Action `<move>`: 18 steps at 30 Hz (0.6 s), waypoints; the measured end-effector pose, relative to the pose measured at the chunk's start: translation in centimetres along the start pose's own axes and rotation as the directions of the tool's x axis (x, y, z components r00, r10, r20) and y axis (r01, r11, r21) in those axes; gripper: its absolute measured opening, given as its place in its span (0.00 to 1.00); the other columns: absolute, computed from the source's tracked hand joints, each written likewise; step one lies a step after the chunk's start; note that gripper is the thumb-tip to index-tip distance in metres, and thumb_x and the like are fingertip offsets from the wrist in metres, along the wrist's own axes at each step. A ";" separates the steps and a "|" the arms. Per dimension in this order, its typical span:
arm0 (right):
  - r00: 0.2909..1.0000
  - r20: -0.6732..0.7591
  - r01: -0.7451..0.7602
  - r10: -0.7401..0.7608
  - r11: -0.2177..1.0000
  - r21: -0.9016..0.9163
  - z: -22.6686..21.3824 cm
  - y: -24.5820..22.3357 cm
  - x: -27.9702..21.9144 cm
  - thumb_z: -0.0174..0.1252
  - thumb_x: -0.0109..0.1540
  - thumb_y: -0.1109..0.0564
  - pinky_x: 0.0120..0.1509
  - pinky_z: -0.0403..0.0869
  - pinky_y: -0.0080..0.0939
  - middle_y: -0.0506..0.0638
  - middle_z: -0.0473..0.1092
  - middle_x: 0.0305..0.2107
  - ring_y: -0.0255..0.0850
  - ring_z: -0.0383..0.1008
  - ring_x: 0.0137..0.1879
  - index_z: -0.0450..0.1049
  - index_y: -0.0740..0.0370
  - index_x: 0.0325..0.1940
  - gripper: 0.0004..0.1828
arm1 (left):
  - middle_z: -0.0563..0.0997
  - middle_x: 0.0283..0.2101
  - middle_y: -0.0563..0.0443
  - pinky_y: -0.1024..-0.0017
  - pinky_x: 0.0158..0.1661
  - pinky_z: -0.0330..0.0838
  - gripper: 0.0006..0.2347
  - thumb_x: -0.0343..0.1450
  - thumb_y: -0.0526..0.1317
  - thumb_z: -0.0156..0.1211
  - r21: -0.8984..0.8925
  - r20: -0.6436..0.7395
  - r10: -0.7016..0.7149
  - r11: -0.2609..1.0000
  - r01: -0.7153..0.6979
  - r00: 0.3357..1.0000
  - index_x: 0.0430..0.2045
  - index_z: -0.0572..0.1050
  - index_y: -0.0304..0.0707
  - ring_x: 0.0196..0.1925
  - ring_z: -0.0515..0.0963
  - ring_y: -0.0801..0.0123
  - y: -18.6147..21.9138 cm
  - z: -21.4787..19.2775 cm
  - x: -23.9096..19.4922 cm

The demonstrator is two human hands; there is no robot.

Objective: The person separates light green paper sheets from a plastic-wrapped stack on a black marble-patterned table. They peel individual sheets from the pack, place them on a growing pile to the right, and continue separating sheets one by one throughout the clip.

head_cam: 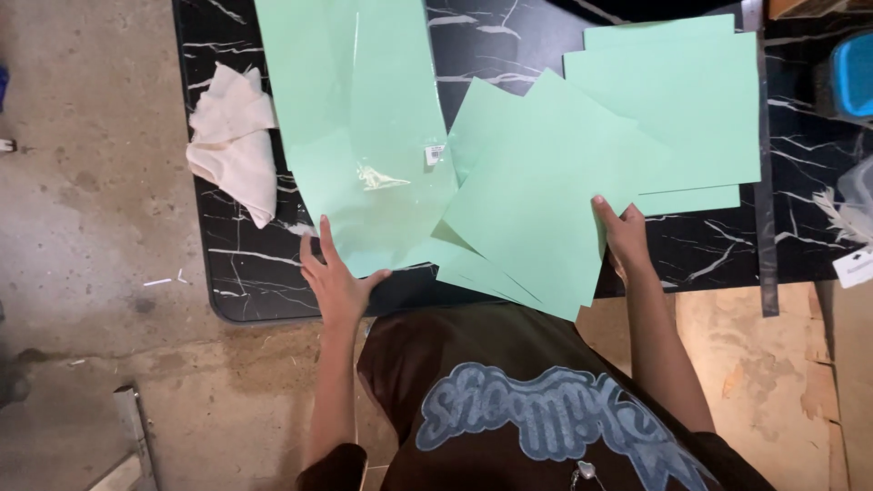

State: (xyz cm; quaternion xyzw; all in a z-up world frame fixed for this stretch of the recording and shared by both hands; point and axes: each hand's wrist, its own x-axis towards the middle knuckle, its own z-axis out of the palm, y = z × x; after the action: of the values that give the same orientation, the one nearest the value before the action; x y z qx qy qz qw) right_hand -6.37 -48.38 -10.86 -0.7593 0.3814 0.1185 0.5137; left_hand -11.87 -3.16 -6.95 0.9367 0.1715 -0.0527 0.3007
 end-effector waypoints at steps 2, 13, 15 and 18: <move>1.000 0.018 0.019 -0.020 0.999 0.025 0.1 0.4 0.2 0.64 0.65 0.39 0.29 0.69 0.41 0.56 0.71 0.31 0.40 0.69 0.31 0.69 0.66 0.48 0.27 | 0.50 0.72 0.26 0.44 0.67 0.54 0.58 0.53 0.46 0.85 -0.050 -0.062 -0.027 0.998 0.024 0.998 0.73 0.43 0.42 0.71 0.57 0.39 -1.5 0.9 0.6; 0.993 0.069 0.083 -0.092 0.989 0.118 -0.1 1.4 1.3 0.63 0.64 0.42 0.44 0.77 0.45 0.59 0.74 0.41 0.42 0.75 0.43 0.70 0.69 0.55 0.29 | 0.83 0.54 0.37 0.60 0.55 0.75 0.23 0.74 0.45 0.55 -0.562 0.463 -0.373 0.578 0.592 0.804 0.60 0.72 0.23 0.53 0.84 0.56 4.0 -12.2 0.2; 0.985 0.142 0.075 -0.097 0.985 0.153 -0.2 1.3 1.2 0.65 0.63 0.44 0.51 0.79 0.47 0.60 0.73 0.46 0.45 0.77 0.50 0.68 0.70 0.59 0.31 | 0.82 0.49 0.37 0.46 0.46 0.74 0.22 0.72 0.45 0.47 -0.599 0.527 -0.516 0.337 0.726 0.675 0.59 0.69 0.35 0.48 0.82 0.51 9.8 -17.6 -1.9; 0.979 0.200 0.015 -0.041 0.992 0.129 -0.8 0.4 0.8 0.66 0.60 0.47 0.53 0.79 0.50 0.61 0.73 0.47 0.48 0.77 0.51 0.66 0.69 0.60 0.32 | 0.81 0.48 0.32 0.50 0.45 0.79 0.19 0.76 0.45 0.45 -0.908 0.261 -0.068 0.321 0.269 0.963 0.55 0.71 0.29 0.46 0.83 0.47 0.3 -10.4 -5.7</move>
State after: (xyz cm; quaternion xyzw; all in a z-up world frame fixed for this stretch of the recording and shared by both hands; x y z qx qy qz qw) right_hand -6.28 -49.47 -11.24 -0.7145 0.3235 0.1633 0.5985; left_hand -17.11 0.97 2.84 0.5621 0.2400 -0.0577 0.7894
